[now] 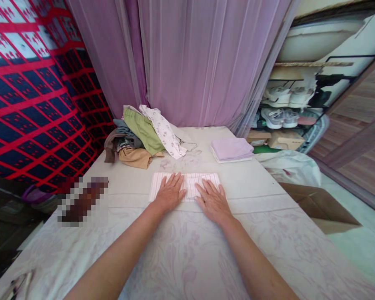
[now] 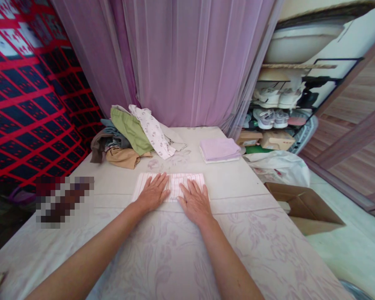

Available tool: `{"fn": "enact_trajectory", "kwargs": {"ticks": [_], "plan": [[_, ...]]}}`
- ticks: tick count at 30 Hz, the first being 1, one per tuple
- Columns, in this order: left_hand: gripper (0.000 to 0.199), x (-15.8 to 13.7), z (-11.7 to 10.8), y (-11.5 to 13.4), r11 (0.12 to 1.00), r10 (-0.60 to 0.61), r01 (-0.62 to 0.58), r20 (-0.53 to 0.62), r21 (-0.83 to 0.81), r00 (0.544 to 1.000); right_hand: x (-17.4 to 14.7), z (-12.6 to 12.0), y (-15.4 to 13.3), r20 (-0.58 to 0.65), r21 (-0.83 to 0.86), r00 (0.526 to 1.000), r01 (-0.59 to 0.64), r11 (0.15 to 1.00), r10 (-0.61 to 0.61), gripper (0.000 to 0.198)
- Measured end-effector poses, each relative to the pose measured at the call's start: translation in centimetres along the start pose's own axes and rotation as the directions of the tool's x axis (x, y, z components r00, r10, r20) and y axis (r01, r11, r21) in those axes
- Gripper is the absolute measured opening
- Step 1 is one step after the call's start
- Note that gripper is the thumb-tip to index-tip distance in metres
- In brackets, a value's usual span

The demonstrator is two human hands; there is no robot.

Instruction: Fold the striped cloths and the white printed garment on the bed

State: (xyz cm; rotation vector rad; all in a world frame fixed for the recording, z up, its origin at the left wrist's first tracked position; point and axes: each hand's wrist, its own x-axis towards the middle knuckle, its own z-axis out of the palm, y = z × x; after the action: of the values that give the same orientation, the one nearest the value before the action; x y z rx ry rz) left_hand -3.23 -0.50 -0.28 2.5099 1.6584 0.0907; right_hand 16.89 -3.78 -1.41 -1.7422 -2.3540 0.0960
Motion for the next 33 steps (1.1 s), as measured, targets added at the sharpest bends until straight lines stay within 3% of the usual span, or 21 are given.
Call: {"fn": "enact_trajectory", "kwargs": {"ticks": [5, 9, 12, 14, 19, 22, 24, 26, 30, 33], "plan": [[0.058, 0.0, -0.1, 0.0, 1.000, -0.002, 0.002, -0.014, -0.009, 1.000, 0.1, -0.6, 0.3, -0.062, 0.044, 0.996, -0.060, 0.997, 0.063, 0.041], [0.059, 0.0, -0.1, 0.0, 0.999, -0.009, 0.009, -0.002, -0.045, 1.000, -0.1, -1.8, 2.1, -0.142, 0.065, 0.936, -0.315, 0.947, 0.321, 0.043], [0.066, 0.0, -0.1, 0.1, 0.999, -0.014, 0.014, -0.011, -0.037, 1.000, 0.0, -2.8, 3.8, -0.015, 0.096, 0.863, -0.501, 0.860, 0.505, 0.049], [0.070, -0.1, 0.0, 0.2, 1.000, -0.013, 0.013, -0.037, -0.019, 0.999, 0.4, -3.3, 4.7, 0.100, 0.138, 0.832, -0.554, 0.821, 0.545, 0.046], [0.069, -0.1, 0.5, 0.3, 1.000, -0.011, 0.011, -0.049, -0.009, 0.999, 1.6, -4.0, 5.3, 0.258, 0.397, 0.834, -0.552, 0.733, 0.488, 0.025], [0.068, -0.1, 0.6, 0.2, 1.000, -0.014, 0.012, -0.064, -0.023, 0.998, 2.1, -4.9, 3.8, 0.218, 0.633, 0.842, -0.507, 0.585, 0.494, 0.024], [0.067, -0.1, 0.5, 0.3, 0.999, -0.016, 0.014, -0.067, -0.032, 0.998, 2.6, -5.9, 2.2, 0.172, 0.711, 0.860, -0.446, 0.544, 0.480, 0.023], [0.067, -0.2, 0.2, 0.5, 0.999, -0.020, 0.018, -0.056, -0.041, 0.998, 3.3, -7.1, 0.4, 0.103, 0.707, 0.884, -0.387, 0.592, 0.455, 0.022], [0.066, -0.2, -0.4, 0.9, 0.996, -0.027, 0.026, -0.015, -0.086, 1.000, 4.9, -8.7, -4.0, -0.009, 0.567, 0.926, -0.307, 0.765, 0.378, 0.020], [0.063, -0.5, -0.5, -0.1, 0.973, 0.009, -0.020, -0.048, -0.230, 0.999, 5.7, -8.9, -7.2, -0.024, 0.481, 0.939, -0.291, 0.827, 0.344, 0.022]]}}
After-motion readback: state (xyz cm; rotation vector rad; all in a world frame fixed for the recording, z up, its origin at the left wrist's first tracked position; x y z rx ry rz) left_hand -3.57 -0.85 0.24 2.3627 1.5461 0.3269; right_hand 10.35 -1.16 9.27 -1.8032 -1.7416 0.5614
